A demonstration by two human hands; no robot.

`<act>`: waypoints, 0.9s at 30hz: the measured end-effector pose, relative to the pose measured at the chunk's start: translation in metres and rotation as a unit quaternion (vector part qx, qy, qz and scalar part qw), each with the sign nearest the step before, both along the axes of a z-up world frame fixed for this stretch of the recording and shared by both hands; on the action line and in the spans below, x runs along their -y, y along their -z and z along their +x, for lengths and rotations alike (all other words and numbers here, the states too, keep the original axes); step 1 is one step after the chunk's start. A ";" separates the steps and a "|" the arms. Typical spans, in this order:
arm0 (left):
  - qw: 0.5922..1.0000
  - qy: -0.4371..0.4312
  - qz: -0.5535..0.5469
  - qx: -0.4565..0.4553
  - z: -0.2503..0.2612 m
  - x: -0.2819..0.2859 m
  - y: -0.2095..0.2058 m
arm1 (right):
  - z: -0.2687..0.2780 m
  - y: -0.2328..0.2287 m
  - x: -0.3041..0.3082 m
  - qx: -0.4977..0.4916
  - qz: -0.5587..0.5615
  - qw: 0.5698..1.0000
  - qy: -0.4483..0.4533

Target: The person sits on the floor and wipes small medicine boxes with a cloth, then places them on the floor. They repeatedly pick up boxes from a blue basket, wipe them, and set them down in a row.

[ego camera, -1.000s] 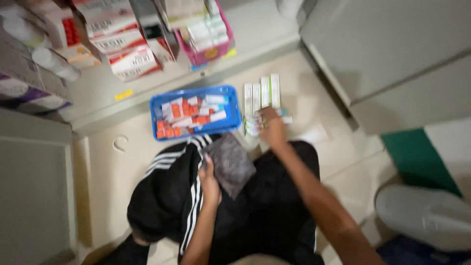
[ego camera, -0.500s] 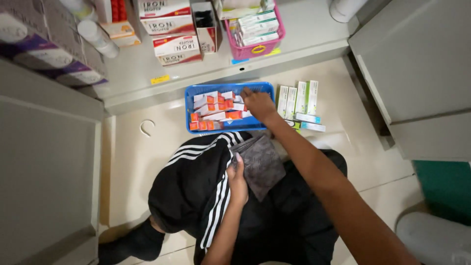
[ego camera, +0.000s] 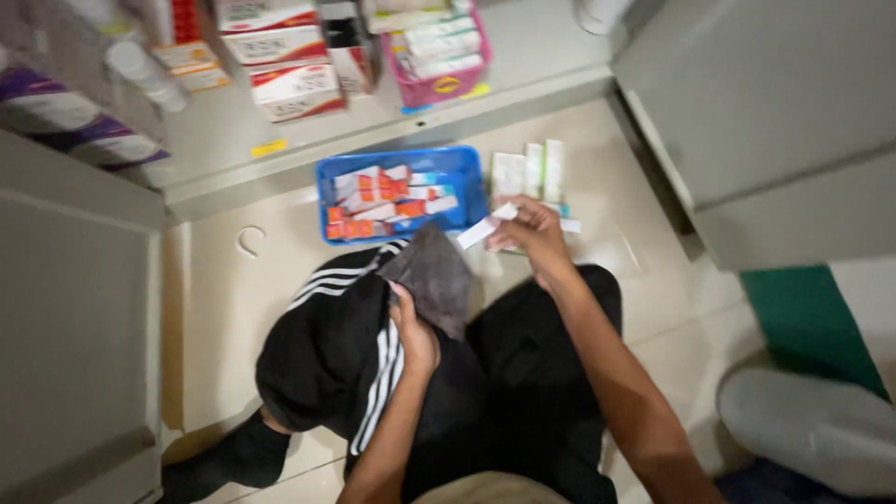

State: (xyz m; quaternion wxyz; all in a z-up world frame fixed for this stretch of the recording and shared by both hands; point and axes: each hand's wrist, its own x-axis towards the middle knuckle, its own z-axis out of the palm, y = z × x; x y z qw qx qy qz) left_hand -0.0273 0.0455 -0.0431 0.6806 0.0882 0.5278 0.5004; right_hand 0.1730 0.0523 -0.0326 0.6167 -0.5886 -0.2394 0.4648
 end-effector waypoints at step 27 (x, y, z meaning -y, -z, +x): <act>0.483 0.353 0.640 -0.482 0.038 0.054 -0.060 | 0.002 -0.030 0.155 0.390 0.017 0.920 -0.041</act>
